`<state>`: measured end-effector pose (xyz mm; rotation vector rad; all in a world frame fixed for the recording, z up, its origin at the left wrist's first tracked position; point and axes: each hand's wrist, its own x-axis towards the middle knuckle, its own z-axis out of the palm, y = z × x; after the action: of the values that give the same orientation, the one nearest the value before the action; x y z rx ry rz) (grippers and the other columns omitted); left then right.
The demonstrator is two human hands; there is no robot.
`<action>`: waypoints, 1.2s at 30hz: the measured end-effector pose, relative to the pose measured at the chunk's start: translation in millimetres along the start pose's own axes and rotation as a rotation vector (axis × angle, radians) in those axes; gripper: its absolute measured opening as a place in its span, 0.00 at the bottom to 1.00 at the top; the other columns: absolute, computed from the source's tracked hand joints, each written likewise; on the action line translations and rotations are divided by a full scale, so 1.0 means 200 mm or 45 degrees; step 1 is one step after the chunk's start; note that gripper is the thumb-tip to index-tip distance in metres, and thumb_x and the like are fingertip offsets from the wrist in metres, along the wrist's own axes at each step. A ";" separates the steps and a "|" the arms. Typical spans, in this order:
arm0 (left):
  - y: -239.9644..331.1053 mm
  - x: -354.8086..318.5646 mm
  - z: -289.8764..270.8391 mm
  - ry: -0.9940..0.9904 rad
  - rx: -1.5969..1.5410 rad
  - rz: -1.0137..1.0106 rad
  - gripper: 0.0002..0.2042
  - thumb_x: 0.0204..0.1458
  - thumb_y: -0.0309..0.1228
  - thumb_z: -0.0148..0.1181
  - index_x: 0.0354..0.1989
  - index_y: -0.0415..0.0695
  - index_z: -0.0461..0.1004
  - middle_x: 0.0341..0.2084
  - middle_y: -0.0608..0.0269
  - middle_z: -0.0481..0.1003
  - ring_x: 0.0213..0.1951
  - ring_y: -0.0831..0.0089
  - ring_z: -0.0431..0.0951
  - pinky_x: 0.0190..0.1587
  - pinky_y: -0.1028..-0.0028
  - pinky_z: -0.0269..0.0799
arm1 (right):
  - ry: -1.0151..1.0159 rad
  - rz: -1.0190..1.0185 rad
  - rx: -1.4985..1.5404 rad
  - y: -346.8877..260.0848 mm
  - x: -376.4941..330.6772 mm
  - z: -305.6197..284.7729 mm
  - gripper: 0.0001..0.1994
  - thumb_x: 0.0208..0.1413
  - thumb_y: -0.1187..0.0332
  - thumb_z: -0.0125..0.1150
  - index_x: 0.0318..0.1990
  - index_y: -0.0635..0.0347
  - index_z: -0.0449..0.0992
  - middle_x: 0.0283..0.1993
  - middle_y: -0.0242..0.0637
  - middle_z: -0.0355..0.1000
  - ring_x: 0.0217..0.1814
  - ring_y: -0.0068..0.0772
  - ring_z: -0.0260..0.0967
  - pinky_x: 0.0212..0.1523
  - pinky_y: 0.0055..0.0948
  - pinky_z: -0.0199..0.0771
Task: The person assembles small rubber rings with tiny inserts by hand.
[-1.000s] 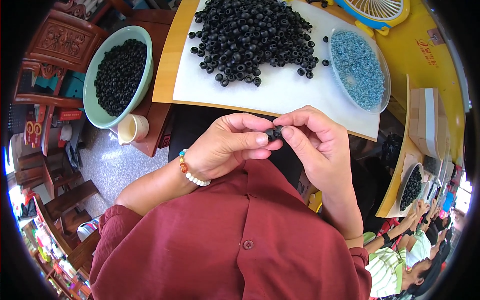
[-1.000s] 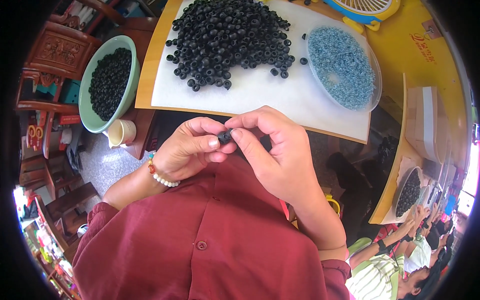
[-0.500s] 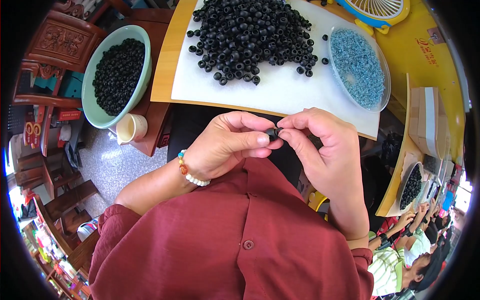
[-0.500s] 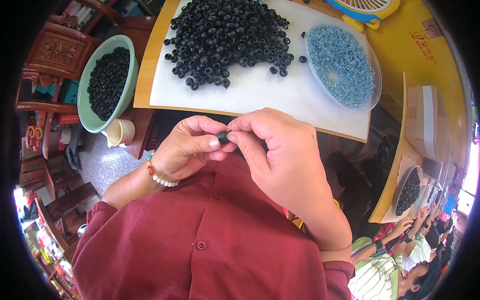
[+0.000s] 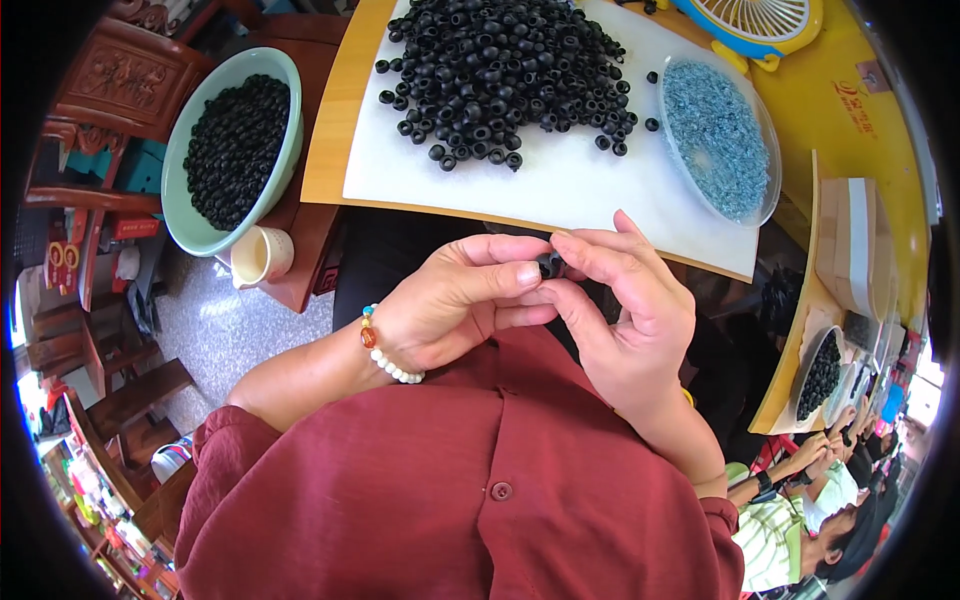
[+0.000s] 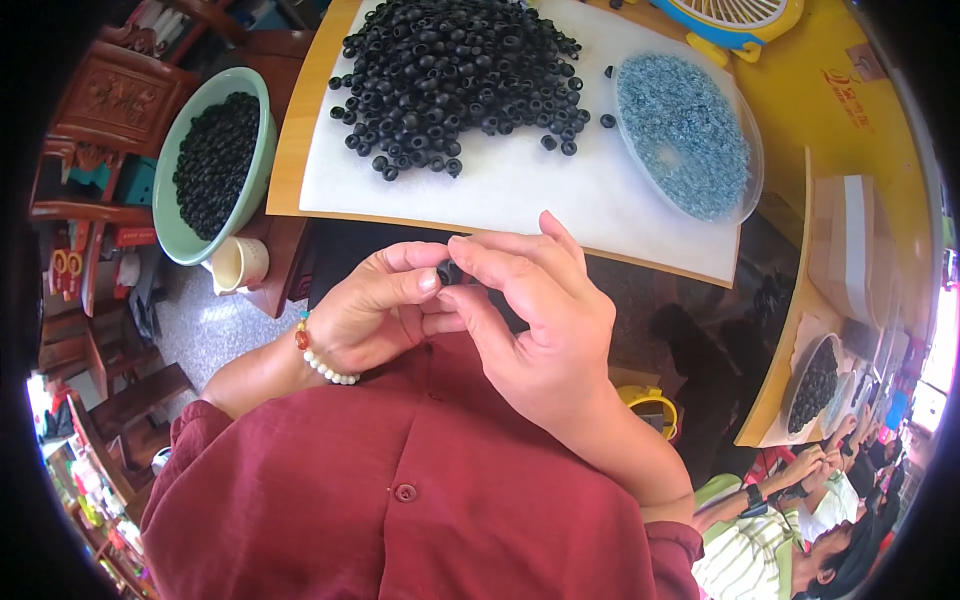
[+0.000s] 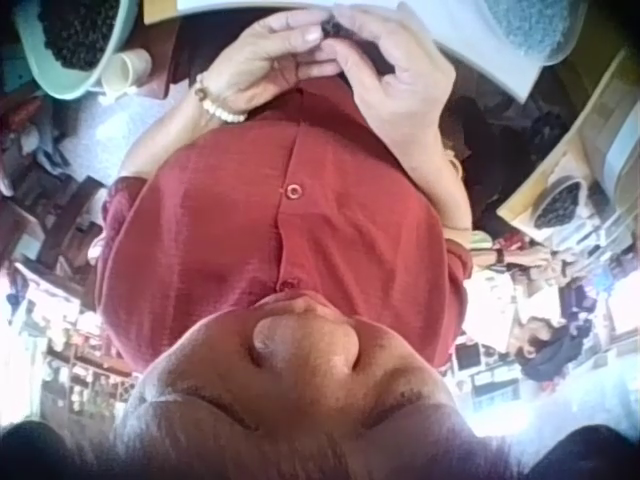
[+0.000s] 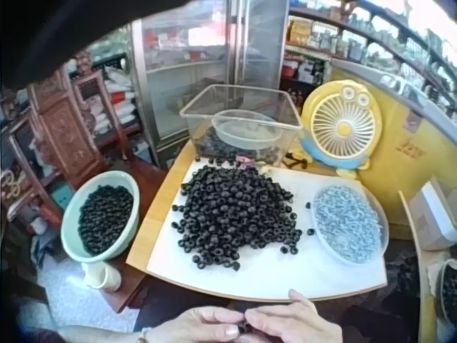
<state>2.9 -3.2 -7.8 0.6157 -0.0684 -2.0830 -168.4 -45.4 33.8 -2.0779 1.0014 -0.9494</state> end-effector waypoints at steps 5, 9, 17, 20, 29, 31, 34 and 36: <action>-0.02 0.00 -0.02 -0.046 -0.057 0.038 0.11 0.53 0.25 0.56 0.45 0.44 0.75 0.41 0.61 0.76 0.44 0.70 0.76 0.53 0.65 0.70 | 0.102 -0.077 -0.062 0.03 -0.02 0.03 0.13 0.39 0.76 0.68 0.36 0.54 0.77 0.37 0.30 0.76 0.37 0.27 0.74 0.60 0.46 0.56; -0.02 -0.01 0.00 0.001 -0.089 0.107 0.10 0.52 0.21 0.56 0.43 0.40 0.75 0.39 0.57 0.76 0.43 0.69 0.77 0.50 0.69 0.75 | 0.091 -0.107 -0.097 0.02 -0.02 0.04 0.12 0.39 0.76 0.68 0.35 0.54 0.77 0.36 0.30 0.76 0.35 0.26 0.74 0.60 0.47 0.54; -0.02 0.00 0.01 -0.001 -0.026 0.185 0.10 0.51 0.21 0.57 0.42 0.38 0.75 0.39 0.55 0.76 0.43 0.68 0.77 0.49 0.69 0.75 | 0.008 -0.123 -0.148 0.00 0.01 0.00 0.11 0.41 0.77 0.66 0.35 0.54 0.77 0.36 0.29 0.77 0.36 0.26 0.75 0.62 0.48 0.50; 0.00 0.00 0.03 -0.060 0.038 0.213 0.09 0.51 0.21 0.57 0.41 0.39 0.75 0.38 0.56 0.76 0.42 0.66 0.77 0.49 0.66 0.75 | -0.028 -0.021 0.051 -0.02 0.04 -0.05 0.10 0.44 0.78 0.63 0.35 0.55 0.77 0.36 0.30 0.77 0.37 0.27 0.75 0.63 0.48 0.48; 0.00 -0.01 0.06 -0.011 0.258 0.267 0.09 0.48 0.19 0.60 0.38 0.40 0.76 0.37 0.54 0.76 0.41 0.64 0.78 0.49 0.63 0.75 | -0.111 0.220 0.327 -0.02 0.04 -0.09 0.06 0.48 0.78 0.60 0.34 0.60 0.76 0.35 0.33 0.76 0.35 0.28 0.74 0.58 0.48 0.57; 0.00 -0.01 0.05 -0.021 0.274 0.289 0.09 0.48 0.19 0.60 0.38 0.40 0.76 0.37 0.54 0.76 0.41 0.64 0.78 0.49 0.63 0.75 | -0.109 0.284 0.376 -0.02 0.04 -0.09 0.06 0.48 0.78 0.61 0.34 0.60 0.76 0.34 0.33 0.76 0.34 0.28 0.74 0.58 0.48 0.57; 0.01 -0.02 0.05 0.012 0.257 0.236 0.09 0.48 0.19 0.59 0.39 0.40 0.76 0.37 0.56 0.76 0.41 0.64 0.78 0.49 0.64 0.75 | -0.126 0.120 0.209 -0.01 0.03 -0.09 0.06 0.47 0.78 0.61 0.34 0.60 0.76 0.35 0.33 0.76 0.35 0.28 0.74 0.59 0.48 0.56; 0.02 -0.02 0.06 0.001 0.130 0.154 0.09 0.49 0.20 0.59 0.39 0.41 0.76 0.38 0.58 0.76 0.42 0.65 0.77 0.49 0.65 0.75 | -0.070 0.130 0.178 -0.01 0.01 -0.08 0.08 0.45 0.78 0.63 0.35 0.59 0.77 0.35 0.33 0.76 0.36 0.29 0.75 0.61 0.50 0.53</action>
<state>1.9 -3.6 4.8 0.6578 -0.2073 -1.9714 -179.3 -49.4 44.0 -1.9092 0.9749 -0.8807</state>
